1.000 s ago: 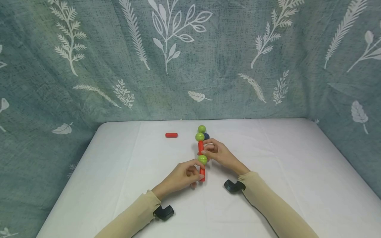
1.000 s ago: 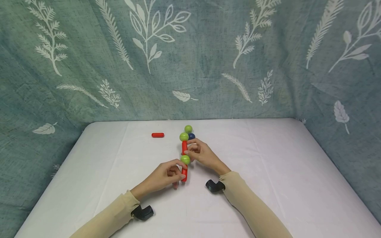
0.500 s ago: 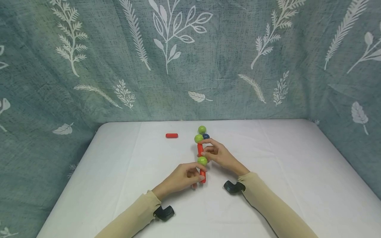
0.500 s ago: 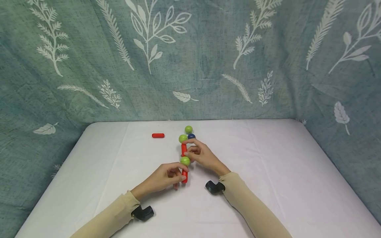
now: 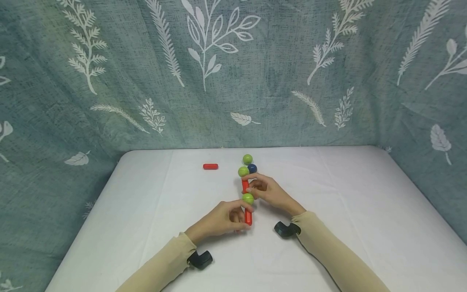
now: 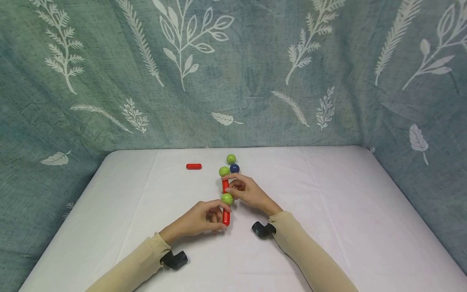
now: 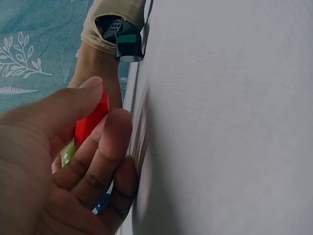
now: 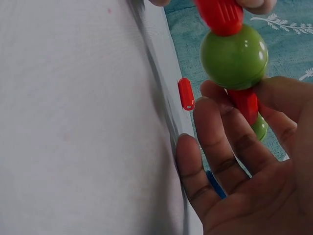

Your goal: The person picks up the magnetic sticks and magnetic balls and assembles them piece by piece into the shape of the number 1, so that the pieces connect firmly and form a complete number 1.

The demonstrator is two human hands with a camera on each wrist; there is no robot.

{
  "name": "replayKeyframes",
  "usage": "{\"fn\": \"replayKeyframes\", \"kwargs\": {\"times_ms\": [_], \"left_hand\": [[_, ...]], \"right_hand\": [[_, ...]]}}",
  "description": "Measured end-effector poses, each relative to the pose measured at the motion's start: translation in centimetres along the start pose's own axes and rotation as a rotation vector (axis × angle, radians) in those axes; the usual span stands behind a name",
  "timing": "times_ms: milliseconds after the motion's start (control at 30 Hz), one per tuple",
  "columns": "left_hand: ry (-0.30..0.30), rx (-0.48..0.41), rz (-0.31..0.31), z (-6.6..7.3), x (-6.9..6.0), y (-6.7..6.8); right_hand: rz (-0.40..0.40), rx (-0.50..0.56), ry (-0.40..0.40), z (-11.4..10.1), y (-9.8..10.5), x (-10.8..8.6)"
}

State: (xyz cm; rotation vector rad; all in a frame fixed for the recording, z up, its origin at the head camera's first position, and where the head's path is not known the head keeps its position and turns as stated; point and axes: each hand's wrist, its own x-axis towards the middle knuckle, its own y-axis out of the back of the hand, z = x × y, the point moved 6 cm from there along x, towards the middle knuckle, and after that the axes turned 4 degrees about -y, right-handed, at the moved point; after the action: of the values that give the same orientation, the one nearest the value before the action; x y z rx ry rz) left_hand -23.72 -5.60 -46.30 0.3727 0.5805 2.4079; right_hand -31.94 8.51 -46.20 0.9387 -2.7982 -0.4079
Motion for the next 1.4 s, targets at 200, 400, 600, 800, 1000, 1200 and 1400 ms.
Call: {"fn": "replayKeyframes", "kwargs": {"times_ms": [200,400,600,800,1000,1200,1400], "left_hand": [[-0.031,0.041,-0.018,0.10,0.05,-0.06],[-0.057,0.065,-0.041,0.34,0.00,-0.13],[-0.038,0.091,-0.051,0.23,-0.03,-0.24],[-0.034,0.099,-0.062,0.23,-0.05,-0.33],[-0.030,0.102,-0.067,0.18,-0.11,-0.39],[-0.025,0.105,-0.067,0.27,-0.12,-0.43],[-0.029,0.112,-0.062,0.38,-0.16,-0.50]], "right_hand": [[-0.010,-0.022,0.004,-0.40,-0.16,-0.13],[-0.039,-0.074,-0.005,0.04,-0.27,0.02],[-0.055,-0.100,-0.017,0.15,-0.37,-0.01],[-0.077,-0.094,-0.032,0.19,-0.64,0.04],[-0.090,-0.129,-0.049,0.28,-0.82,0.04],[-0.092,-0.165,-0.061,0.23,-0.89,0.07],[-0.091,-0.228,-0.072,0.14,-0.94,0.05]]}}
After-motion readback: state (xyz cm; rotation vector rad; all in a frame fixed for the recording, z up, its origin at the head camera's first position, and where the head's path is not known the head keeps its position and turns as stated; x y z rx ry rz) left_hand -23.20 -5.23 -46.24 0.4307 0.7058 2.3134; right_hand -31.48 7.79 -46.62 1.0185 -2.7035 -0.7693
